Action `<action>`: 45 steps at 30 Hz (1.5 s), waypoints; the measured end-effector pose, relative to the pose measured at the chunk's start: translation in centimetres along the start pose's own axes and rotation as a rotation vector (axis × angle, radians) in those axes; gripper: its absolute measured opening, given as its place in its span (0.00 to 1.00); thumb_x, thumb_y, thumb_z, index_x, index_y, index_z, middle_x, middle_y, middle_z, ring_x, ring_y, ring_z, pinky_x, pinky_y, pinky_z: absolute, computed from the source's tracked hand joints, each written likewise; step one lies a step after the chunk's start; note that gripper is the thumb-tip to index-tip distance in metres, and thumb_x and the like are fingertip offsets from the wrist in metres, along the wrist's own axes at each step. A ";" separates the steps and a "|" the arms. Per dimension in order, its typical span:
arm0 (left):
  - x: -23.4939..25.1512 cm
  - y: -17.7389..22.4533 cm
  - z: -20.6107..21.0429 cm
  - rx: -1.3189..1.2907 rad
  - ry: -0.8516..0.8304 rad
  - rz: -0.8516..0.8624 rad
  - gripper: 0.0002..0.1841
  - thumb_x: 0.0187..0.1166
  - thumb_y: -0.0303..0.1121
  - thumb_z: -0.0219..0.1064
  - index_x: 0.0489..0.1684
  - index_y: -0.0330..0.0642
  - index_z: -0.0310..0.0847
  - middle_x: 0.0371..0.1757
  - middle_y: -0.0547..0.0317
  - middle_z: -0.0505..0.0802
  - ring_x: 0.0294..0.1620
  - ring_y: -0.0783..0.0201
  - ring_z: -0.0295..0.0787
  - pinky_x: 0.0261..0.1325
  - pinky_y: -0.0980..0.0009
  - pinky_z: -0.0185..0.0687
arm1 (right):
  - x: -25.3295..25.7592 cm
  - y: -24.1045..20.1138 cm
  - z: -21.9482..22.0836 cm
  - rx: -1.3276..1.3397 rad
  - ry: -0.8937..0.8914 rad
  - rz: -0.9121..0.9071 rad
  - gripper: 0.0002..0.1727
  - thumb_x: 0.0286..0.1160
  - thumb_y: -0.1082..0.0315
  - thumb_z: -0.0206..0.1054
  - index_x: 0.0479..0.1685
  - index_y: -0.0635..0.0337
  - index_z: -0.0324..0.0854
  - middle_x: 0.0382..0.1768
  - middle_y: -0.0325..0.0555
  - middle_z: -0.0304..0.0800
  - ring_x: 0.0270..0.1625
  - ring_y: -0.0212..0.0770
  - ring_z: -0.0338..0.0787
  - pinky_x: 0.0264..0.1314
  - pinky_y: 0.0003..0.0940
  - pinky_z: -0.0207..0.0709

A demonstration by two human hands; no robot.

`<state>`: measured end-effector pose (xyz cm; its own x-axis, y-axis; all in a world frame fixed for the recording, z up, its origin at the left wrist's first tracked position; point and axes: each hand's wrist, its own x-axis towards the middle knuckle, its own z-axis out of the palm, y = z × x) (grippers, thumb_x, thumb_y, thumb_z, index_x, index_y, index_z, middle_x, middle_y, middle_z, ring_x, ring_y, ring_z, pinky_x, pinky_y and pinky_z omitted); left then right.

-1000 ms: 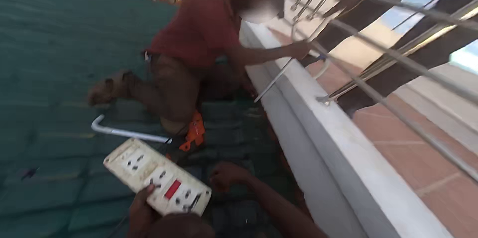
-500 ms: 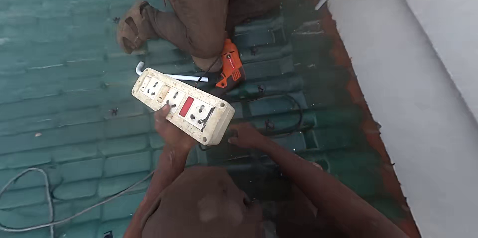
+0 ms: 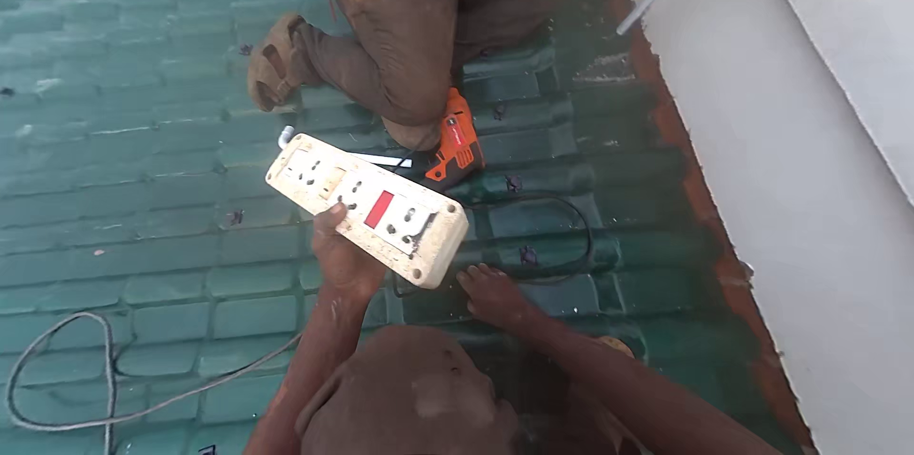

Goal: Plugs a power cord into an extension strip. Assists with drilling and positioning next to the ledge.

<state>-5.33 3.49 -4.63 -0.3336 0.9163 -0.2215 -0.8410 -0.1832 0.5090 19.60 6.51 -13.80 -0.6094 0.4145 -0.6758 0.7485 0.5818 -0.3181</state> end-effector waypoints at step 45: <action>-0.8 -3.7 -5.3 0.879 -0.126 -0.621 0.24 0.79 0.27 0.64 0.76 0.37 0.72 0.56 0.47 0.92 0.51 0.58 0.94 0.56 0.59 0.92 | -19.2 10.7 -24.9 -0.049 0.097 0.468 0.16 0.79 0.57 0.74 0.55 0.58 0.88 0.39 0.49 0.94 0.42 0.51 0.93 0.52 0.57 0.85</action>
<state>-4.19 1.55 -10.72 0.1333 0.8000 -0.5850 -0.2317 0.5991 0.7664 32.81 22.24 12.32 -0.2336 0.7016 -0.6732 0.9364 0.3489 0.0387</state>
